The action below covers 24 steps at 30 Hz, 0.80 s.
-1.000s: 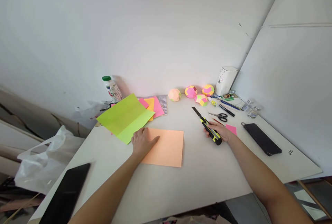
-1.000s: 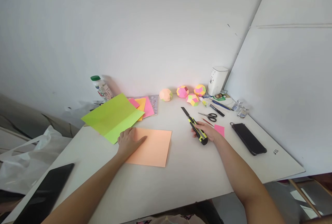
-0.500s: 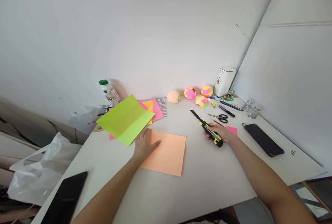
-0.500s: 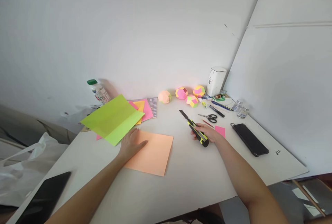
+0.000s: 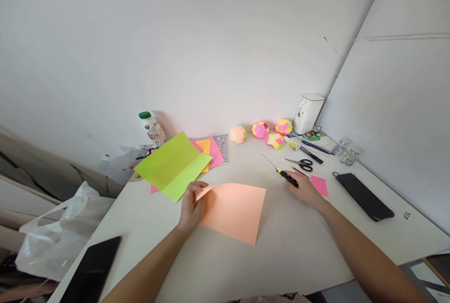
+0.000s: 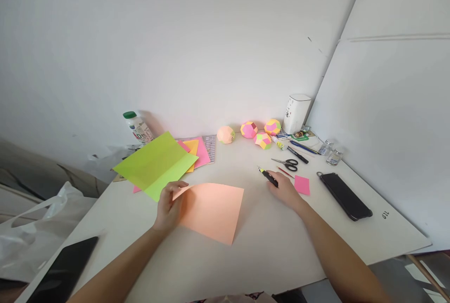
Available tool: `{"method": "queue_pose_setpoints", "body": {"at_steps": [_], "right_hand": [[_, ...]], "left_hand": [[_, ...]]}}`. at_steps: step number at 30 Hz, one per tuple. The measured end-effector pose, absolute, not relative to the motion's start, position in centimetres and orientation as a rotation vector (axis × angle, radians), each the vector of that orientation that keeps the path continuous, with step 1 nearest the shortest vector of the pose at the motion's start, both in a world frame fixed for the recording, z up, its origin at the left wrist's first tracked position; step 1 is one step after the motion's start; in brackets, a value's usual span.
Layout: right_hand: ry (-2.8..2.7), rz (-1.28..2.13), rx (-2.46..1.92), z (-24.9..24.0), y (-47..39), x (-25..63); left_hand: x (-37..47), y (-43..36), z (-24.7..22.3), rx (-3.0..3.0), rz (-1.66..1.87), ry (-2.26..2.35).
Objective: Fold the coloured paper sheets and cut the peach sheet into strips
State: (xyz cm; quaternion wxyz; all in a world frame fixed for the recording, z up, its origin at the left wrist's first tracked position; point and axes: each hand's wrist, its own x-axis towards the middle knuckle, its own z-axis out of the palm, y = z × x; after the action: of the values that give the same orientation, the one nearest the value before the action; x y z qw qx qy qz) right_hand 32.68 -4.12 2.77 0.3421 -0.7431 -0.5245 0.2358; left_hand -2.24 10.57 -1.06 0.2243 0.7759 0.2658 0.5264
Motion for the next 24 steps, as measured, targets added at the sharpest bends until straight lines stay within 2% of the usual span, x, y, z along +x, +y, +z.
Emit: {"method": "queue_pose_setpoints", "body": {"at_steps": [5,10,18,24], "right_hand": [[-1.549,0.282,-2.123,2.2,-4.8,30.9],[-1.737,0.132,-2.216,1.5,-4.3,30.3],[-1.913,-0.057,-2.211,1.3,-4.3,31.0],[-1.921,-0.135,-2.028,1.4,-4.2,30.4]], "left_hand": [[-2.0,8.6,-0.8,2.362,1.789,0.310],[-2.0,6.6,-0.4,2.666,1.736,0.028],[-2.3,5.3,-1.0,2.811,1.792,-0.144],[-1.6,5.8,-0.8,2.920,1.562,-0.159]]}}
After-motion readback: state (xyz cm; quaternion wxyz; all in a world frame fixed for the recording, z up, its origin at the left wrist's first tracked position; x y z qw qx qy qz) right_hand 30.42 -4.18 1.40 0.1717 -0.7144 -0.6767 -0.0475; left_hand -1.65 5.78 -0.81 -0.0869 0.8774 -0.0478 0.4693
